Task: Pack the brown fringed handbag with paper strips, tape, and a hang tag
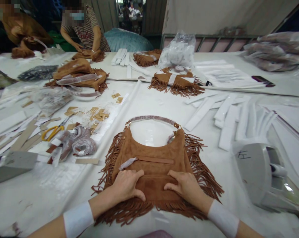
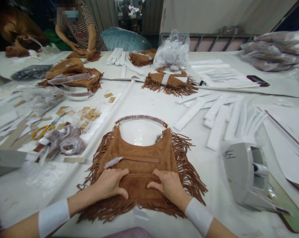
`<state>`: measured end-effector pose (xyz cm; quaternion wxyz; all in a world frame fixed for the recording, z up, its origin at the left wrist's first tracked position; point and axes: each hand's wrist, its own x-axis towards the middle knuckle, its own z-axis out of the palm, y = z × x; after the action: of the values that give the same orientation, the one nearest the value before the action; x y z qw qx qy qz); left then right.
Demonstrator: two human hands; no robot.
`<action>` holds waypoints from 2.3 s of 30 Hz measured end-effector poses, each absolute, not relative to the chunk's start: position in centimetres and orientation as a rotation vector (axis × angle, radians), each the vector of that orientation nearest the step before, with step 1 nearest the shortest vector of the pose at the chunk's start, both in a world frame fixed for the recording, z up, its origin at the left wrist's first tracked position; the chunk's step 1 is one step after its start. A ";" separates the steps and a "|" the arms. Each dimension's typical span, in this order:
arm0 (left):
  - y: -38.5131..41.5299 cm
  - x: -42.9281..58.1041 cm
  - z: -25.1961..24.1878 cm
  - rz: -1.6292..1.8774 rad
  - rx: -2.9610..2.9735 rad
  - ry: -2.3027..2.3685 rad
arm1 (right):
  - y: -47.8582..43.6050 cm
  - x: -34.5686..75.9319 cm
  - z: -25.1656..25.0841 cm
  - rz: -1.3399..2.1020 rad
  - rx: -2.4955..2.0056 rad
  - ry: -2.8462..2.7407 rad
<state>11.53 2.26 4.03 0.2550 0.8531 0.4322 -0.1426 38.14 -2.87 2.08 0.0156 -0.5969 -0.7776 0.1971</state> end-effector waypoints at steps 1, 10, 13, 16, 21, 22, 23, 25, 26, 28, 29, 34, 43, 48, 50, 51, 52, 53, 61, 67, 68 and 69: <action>1.9 11.8 4.3 -0.417 2.325 1.164 | -2.9 38.1 2.7 0.638 -1.864 -2.434; -3.0 13.5 5.3 -0.238 2.598 0.993 | -6.7 34.8 5.7 0.423 -1.703 -2.620; -4.1 13.3 4.6 -0.229 2.605 0.966 | -8.0 34.3 4.5 0.319 -1.627 -2.637; -4.9 13.1 3.8 -0.254 2.592 0.959 | -8.9 34.1 3.3 0.257 -1.618 -2.578; -5.7 13.1 3.3 -0.297 2.570 0.949 | -10.9 33.6 1.8 0.160 -1.629 -2.468; -5.7 13.2 3.4 -0.309 2.561 0.954 | -11.2 33.4 1.5 0.123 -1.624 -2.450; -5.6 13.2 3.5 -0.327 2.551 0.964 | -11.3 33.4 1.3 0.099 -1.619 -2.437; -5.3 13.3 4.0 -0.371 2.526 0.982 | -11.3 33.3 1.2 0.130 -1.615 -2.449; -5.1 13.3 4.3 -0.390 2.512 0.988 | -11.1 33.4 1.4 0.184 -1.623 -2.475; -4.4 13.3 4.8 -0.421 2.478 0.988 | -10.4 33.6 2.0 0.330 -1.654 -2.549; -4.0 13.2 5.0 -0.423 2.462 0.981 | -10.1 33.7 2.4 0.402 -1.679 -2.583; -1.9 12.4 4.7 -0.331 2.303 1.015 | -8.7 35.0 3.6 0.677 -1.764 -2.575; -1.7 10.6 3.4 -0.309 2.297 1.244 | -7.8 37.9 0.9 0.446 -1.596 -2.433; -2.7 10.4 2.2 -0.400 2.395 1.356 | -7.0 38.0 0.3 0.438 -1.546 -2.375; -2.5 10.5 1.6 -0.397 2.408 1.369 | -6.5 38.0 0.3 0.492 -1.546 -2.349; -2.4 10.6 1.5 -0.403 2.410 1.365 | -6.3 37.9 0.4 0.517 -1.552 -2.330; -2.1 10.7 1.4 -0.419 2.409 1.352 | -6.2 37.9 0.4 0.538 -1.559 -2.305; -1.8 10.8 1.4 -0.444 2.405 1.334 | -6.0 37.8 0.5 0.556 -1.564 -2.276; 0.1 11.5 2.2 -0.580 2.351 1.260 | -6.8 37.4 0.0 0.540 -1.592 -2.200; 0.8 12.1 2.7 -0.562 2.328 1.245 | -7.2 36.9 0.7 0.264 -1.672 -2.300; 0.8 12.2 2.7 -0.557 2.332 1.247 | -7.2 36.8 0.8 0.187 -1.710 -2.329; 0.8 12.3 2.7 -0.554 2.335 1.253 | -7.0 36.7 0.8 0.114 -1.740 -2.362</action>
<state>12.25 0.84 2.67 0.2155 0.8423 0.4519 -0.1997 36.69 -7.05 0.83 0.1029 -0.5896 -0.8002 0.0386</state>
